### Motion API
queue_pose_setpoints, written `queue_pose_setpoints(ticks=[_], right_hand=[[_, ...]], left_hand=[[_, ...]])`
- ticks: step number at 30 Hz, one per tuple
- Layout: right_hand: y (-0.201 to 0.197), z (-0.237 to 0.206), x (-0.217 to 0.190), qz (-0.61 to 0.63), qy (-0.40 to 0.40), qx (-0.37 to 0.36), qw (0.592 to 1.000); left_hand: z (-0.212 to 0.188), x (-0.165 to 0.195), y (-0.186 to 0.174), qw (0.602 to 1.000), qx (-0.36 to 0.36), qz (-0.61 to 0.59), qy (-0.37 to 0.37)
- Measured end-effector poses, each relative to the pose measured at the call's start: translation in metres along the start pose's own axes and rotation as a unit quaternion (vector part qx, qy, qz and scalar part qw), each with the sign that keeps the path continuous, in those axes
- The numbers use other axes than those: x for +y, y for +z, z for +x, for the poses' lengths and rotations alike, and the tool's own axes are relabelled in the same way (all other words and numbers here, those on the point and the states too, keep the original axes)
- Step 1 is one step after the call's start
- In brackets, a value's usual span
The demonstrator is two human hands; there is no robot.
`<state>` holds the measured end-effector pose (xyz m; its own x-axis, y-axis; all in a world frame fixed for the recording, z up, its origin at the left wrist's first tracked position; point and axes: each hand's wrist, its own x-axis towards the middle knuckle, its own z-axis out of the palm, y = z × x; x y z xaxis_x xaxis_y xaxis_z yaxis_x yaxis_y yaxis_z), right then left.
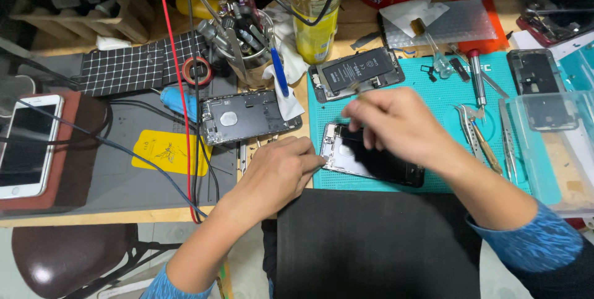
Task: The person works at a repair bench on a disassembled smartphone, using a precision screwdriver to unscrew and tighten screws on the phone's internal frame and screen assembly. They reposition the phone repeatedly, handle small screws and components, and work on other phone parts laid out on the mat.
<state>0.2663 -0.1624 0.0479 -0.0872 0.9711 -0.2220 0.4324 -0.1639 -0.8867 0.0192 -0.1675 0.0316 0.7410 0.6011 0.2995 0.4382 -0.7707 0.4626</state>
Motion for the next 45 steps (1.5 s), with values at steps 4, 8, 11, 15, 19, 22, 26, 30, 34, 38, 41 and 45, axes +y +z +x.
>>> queue_pose_setpoints(ticks=[4, 8, 11, 15, 19, 22, 26, 30, 34, 38, 41, 45], right_hand=[[-0.023, -0.008, 0.004, 0.071, -0.049, 0.054, 0.995], [-0.049, -0.017, 0.012, 0.102, -0.077, 0.127, 0.984], [-0.066, -0.027, 0.020, 0.147, -0.136, 0.135, 0.970], [-0.076, -0.037, 0.030, 0.151, -0.133, 0.143, 0.969], [-0.070, -0.037, 0.040, 0.126, -0.135, 0.147, 0.972], [-0.060, -0.032, 0.043, 0.071, -0.124, 0.154, 0.978], [-0.046, -0.019, 0.045, 0.033, -0.107, 0.134, 0.985], [-0.036, -0.013, 0.046, 0.036, -0.097, 0.114, 0.988], [-0.030, -0.010, 0.046, 0.030, -0.085, 0.113, 0.990], [-0.027, -0.009, 0.045, 0.052, -0.094, 0.110, 0.988], [-0.026, -0.010, 0.044, 0.025, -0.069, 0.109, 0.991], [-0.027, -0.011, 0.044, 0.058, -0.096, 0.113, 0.987]], left_hand=[[0.007, 0.000, -0.003, 1.000, -0.011, 0.005, -0.003], [0.014, 0.004, -0.008, 0.999, -0.037, 0.001, -0.010], [0.020, 0.007, -0.013, 0.998, -0.059, -0.015, -0.020], [0.033, 0.012, -0.016, 0.997, -0.070, -0.028, -0.022], [0.046, 0.014, -0.016, 0.996, -0.083, -0.031, -0.004], [0.052, 0.015, -0.012, 0.994, -0.103, -0.020, -0.005], [0.055, 0.013, -0.010, 0.995, -0.104, 0.004, 0.001], [0.053, 0.012, -0.011, 0.994, -0.106, -0.011, 0.004], [0.049, 0.012, -0.012, 0.993, -0.115, -0.019, 0.016], [0.046, 0.011, -0.012, 0.992, -0.120, -0.027, 0.015], [0.044, 0.012, -0.011, 0.993, -0.108, -0.031, 0.017], [0.041, 0.014, -0.010, 0.993, -0.116, -0.025, 0.002]])
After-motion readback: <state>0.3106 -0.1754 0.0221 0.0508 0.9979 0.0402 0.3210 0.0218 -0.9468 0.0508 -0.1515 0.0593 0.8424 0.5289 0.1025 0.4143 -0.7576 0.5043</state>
